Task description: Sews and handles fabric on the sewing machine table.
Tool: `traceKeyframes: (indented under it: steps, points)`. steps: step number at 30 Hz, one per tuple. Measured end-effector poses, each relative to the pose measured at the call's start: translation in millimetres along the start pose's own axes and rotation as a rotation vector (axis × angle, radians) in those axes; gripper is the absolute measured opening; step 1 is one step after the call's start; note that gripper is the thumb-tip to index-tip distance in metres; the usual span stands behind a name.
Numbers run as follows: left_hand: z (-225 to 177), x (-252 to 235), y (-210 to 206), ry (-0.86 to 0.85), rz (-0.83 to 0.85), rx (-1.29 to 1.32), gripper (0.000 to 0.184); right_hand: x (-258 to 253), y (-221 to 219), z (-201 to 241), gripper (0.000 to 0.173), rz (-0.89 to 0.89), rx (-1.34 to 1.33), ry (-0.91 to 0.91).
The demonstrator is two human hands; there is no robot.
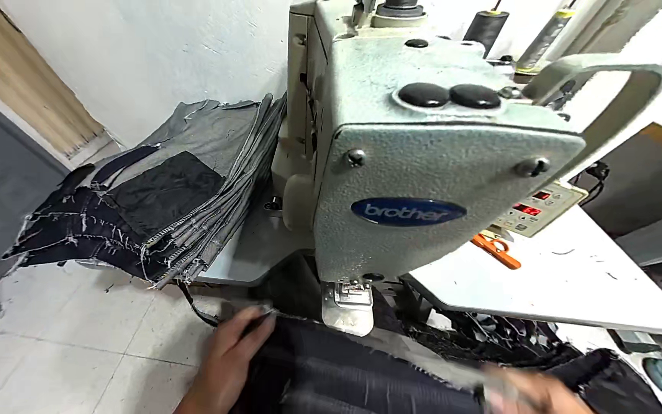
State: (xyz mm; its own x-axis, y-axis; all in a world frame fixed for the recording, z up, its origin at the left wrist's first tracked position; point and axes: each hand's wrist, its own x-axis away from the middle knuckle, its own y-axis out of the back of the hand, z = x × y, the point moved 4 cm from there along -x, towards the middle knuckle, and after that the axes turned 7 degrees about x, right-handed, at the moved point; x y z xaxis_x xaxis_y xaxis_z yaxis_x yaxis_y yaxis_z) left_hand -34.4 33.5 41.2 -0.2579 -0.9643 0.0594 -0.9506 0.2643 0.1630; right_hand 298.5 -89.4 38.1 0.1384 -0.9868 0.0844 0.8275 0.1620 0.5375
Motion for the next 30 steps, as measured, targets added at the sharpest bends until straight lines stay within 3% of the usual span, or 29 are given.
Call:
traceKeyframes:
  steps: [3,5,7,10,14,19,30]
  points:
    - [9,-56,-32,0.232,-0.018,0.198,0.025,-51,33,-45,0.022,-0.155,-0.118,-0.339]
    - [-1,-95,-46,0.196,-0.094,0.169,0.021,-93,52,-50,0.029,-0.291,0.041,-0.289]
    - [-1,-126,-46,0.129,-0.06,-0.036,0.023,-125,63,-48,0.035,-0.452,0.359,-0.076]
    - [6,-114,-45,0.229,0.083,-0.157,0.032,-126,60,-68,0.05,-0.487,0.522,0.107]
    - [14,-65,-55,0.026,0.041,0.202,0.025,-95,43,-85,0.066,-0.397,0.48,0.168]
    - [6,-75,-53,0.016,-0.079,0.256,0.018,-108,61,-76,0.055,-0.492,0.477,0.2]
    - [7,-86,-50,0.062,-0.03,0.284,0.019,-114,66,-67,0.051,-0.525,0.4,0.216]
